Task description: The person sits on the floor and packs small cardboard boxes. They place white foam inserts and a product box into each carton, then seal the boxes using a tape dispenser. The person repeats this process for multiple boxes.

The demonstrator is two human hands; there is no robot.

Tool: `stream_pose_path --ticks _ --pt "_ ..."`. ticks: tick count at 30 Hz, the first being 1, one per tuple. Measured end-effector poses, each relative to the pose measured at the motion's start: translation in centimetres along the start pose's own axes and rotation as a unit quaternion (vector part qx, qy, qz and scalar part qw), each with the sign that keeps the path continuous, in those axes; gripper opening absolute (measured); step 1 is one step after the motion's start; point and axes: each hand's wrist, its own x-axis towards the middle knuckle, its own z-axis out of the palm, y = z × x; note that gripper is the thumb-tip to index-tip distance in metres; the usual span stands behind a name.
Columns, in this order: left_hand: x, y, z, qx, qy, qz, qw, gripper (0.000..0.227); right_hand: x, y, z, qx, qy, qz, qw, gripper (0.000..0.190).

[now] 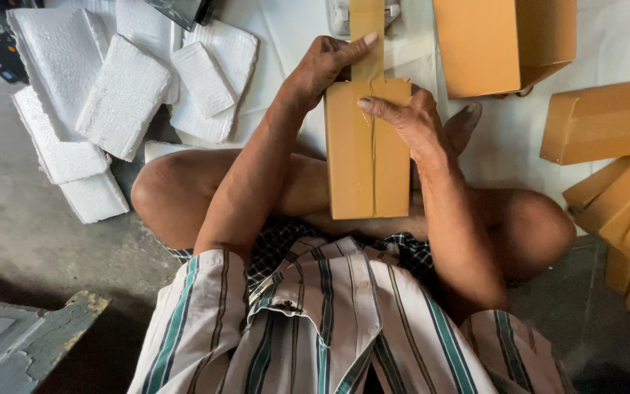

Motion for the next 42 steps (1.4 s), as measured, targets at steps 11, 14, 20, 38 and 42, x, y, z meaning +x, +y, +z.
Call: stream_pose_path --ticks 11,14,20,38,42 --pt "-1.0 0.5 0.3 -0.013 -0.017 0.024 0.999 0.054 -1.1 -0.6 0.1 -0.030 0.004 0.030 0.999 0.081" --pt "-1.0 0.5 0.2 -0.021 -0.020 0.037 0.999 0.054 -1.3 -0.8 0.3 0.002 -0.014 0.019 1.000 0.082" --pt "-1.2 0.7 0.4 0.017 0.000 -0.002 1.000 0.052 -2.0 -0.3 0.4 0.057 -0.025 0.031 0.998 0.067" --pt "-0.3 0.7 0.4 -0.009 0.032 0.042 0.999 0.059 -2.2 -0.6 0.6 -0.027 -0.011 0.044 0.999 0.061" --pt "-0.2 1.5 0.4 -0.054 0.033 0.047 0.997 0.052 -2.2 -1.2 0.6 -0.023 -0.012 0.053 0.998 0.062"
